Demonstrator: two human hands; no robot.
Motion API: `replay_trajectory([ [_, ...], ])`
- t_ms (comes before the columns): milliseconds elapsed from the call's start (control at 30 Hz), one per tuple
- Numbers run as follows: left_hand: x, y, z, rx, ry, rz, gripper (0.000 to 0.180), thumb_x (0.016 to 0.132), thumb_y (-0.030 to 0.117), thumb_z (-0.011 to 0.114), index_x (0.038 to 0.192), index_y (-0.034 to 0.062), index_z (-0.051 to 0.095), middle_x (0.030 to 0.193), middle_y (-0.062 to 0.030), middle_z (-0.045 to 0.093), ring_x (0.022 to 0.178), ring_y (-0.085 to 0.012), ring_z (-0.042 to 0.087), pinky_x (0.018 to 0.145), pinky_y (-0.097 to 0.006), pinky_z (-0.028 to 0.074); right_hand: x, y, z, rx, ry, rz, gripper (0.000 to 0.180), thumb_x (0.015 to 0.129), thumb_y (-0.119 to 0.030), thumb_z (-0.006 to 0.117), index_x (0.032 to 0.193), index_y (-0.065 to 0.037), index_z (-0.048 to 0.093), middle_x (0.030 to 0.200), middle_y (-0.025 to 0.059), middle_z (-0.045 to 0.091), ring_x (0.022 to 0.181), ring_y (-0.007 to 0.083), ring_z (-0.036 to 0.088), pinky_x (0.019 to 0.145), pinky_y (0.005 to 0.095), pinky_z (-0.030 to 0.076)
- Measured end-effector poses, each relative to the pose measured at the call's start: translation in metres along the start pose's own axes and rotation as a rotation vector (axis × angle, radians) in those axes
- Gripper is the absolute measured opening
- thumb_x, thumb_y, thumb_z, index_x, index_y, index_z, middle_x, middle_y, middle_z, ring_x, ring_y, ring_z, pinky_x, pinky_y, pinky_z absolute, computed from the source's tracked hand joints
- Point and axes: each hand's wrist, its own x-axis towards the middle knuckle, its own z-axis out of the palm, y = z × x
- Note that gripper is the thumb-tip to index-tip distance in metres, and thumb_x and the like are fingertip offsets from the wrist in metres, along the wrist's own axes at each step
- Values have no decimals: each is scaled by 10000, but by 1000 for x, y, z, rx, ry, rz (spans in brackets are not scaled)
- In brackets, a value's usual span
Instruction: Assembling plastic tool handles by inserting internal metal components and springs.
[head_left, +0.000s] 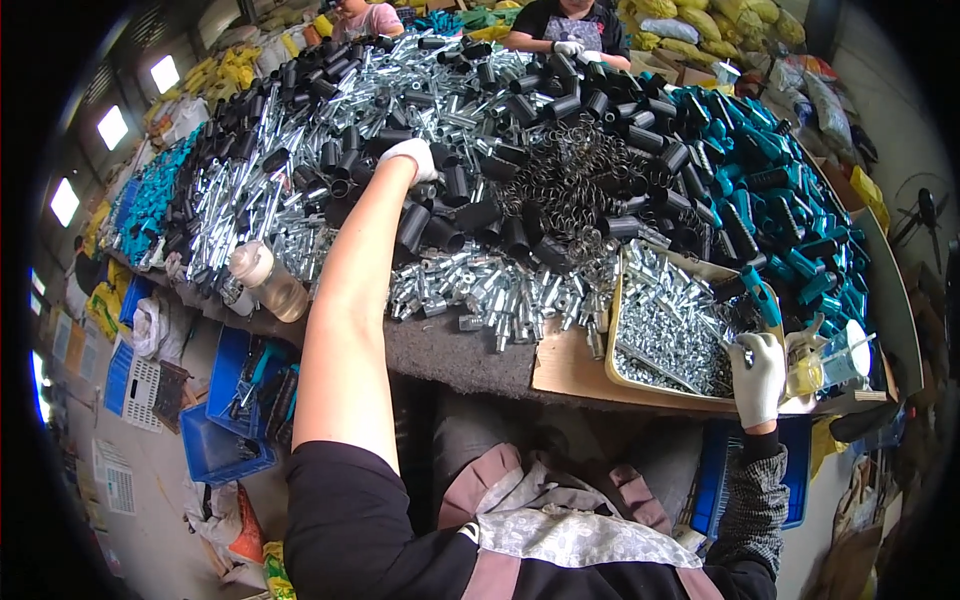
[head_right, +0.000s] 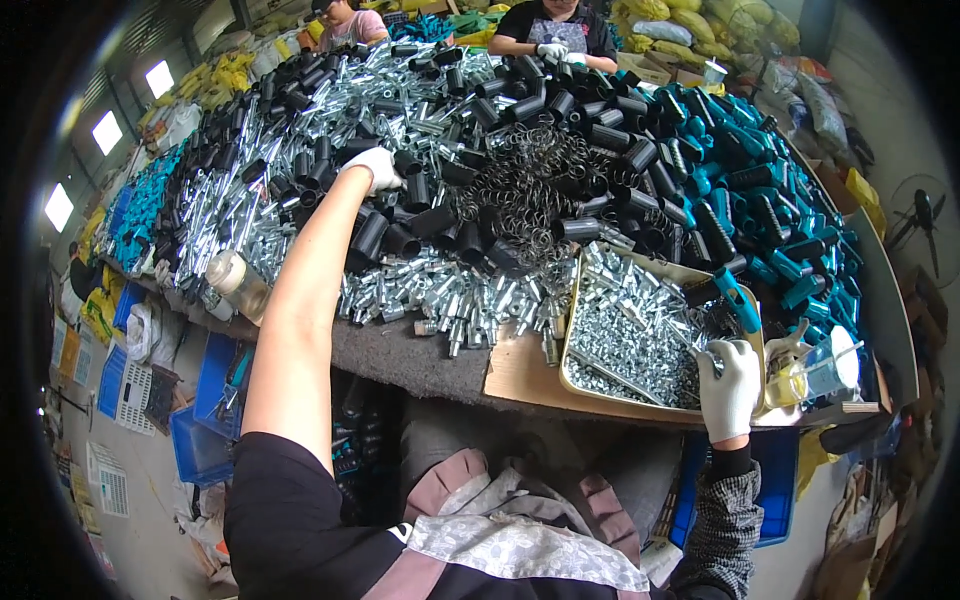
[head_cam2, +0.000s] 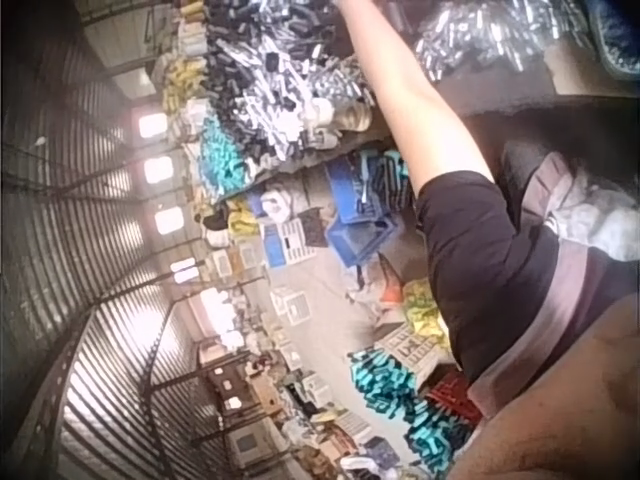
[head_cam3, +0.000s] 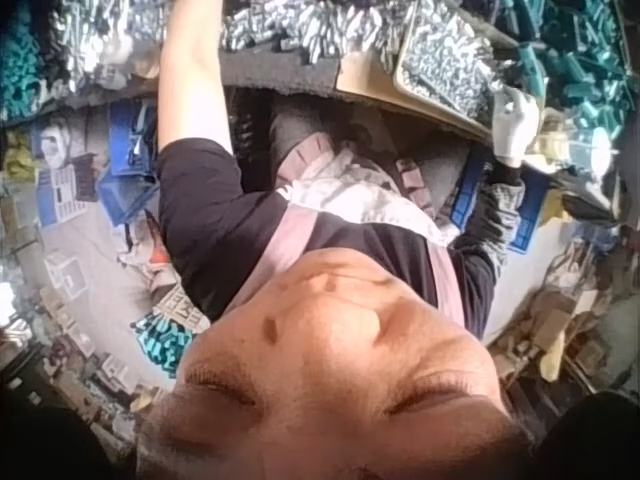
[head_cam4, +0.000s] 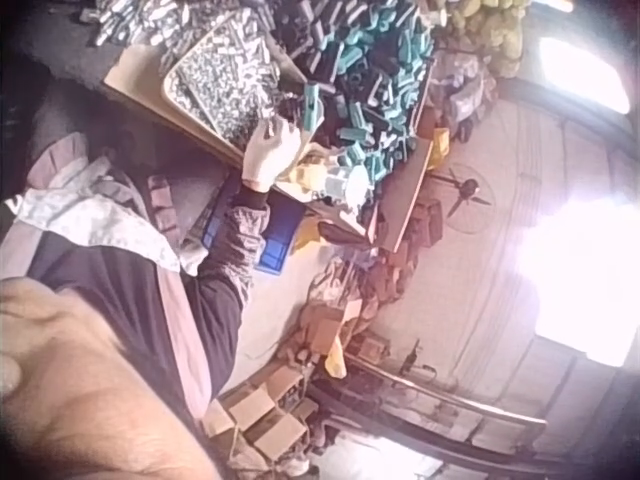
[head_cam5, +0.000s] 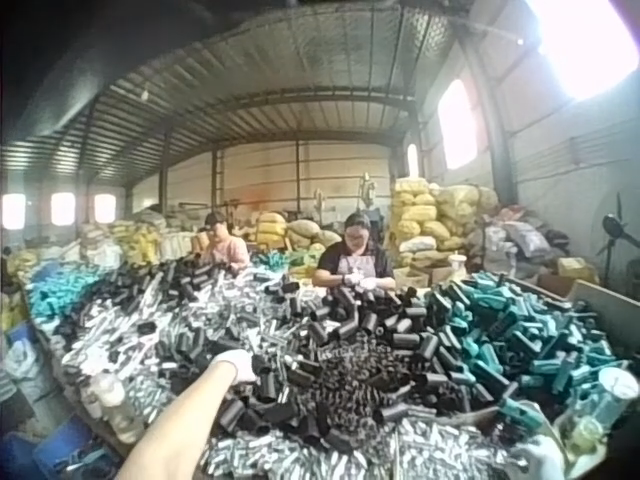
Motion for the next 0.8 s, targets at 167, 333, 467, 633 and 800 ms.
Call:
replay_trajectory([
  [167, 7, -35, 21, -240, 72, -26, 438, 740, 353, 809, 1090, 95, 754, 1033, -176, 736, 938, -339, 709, 874, -407, 552, 0, 1, 9, 9, 230, -125, 160, 801, -45, 722, 954, -64, 684, 988, 120, 643, 950, 317, 619, 838, 400, 485],
  [333, -12, -16, 19, -378, 352, 51, 242, 696, 228, 802, 868, 65, 747, 915, -145, 740, 886, -288, 706, 831, -392, 549, -5, -15, -3, 81, 352, -210, 219, 788, 47, 688, 987, -44, 684, 1037, 118, 647, 985, 306, 616, 867, 393, 488],
  [467, -50, 1, -8, -233, 447, 103, 254, 737, 209, 752, 939, 58, 726, 975, -177, 725, 963, -331, 687, 871, -408, 532, -13, -66, -15, 368, 316, -200, 257, 772, 101, 662, 1001, -17, 674, 1044, 138, 638, 982, 313, 613, 867, 373, 492],
  [633, -128, 47, -46, -425, 564, 291, 315, 804, 294, 755, 992, 49, 697, 946, -180, 719, 893, -318, 696, 814, -388, 538, 6, -134, 1, 518, 148, -396, 401, 726, 33, 744, 1113, -49, 675, 1144, 158, 633, 1081, 350, 598, 942, 433, 479],
  [800, -196, 147, -43, -1007, 124, 716, 301, 840, 120, 768, 1079, -27, 661, 983, -65, 703, 908, -95, 642, 805, -260, 530, 63, -192, 40, 706, 28, -343, 729, 762, -150, 810, 1397, -28, 474, 1219, 224, 635, 1096, 369, 637, 940, 411, 510],
])
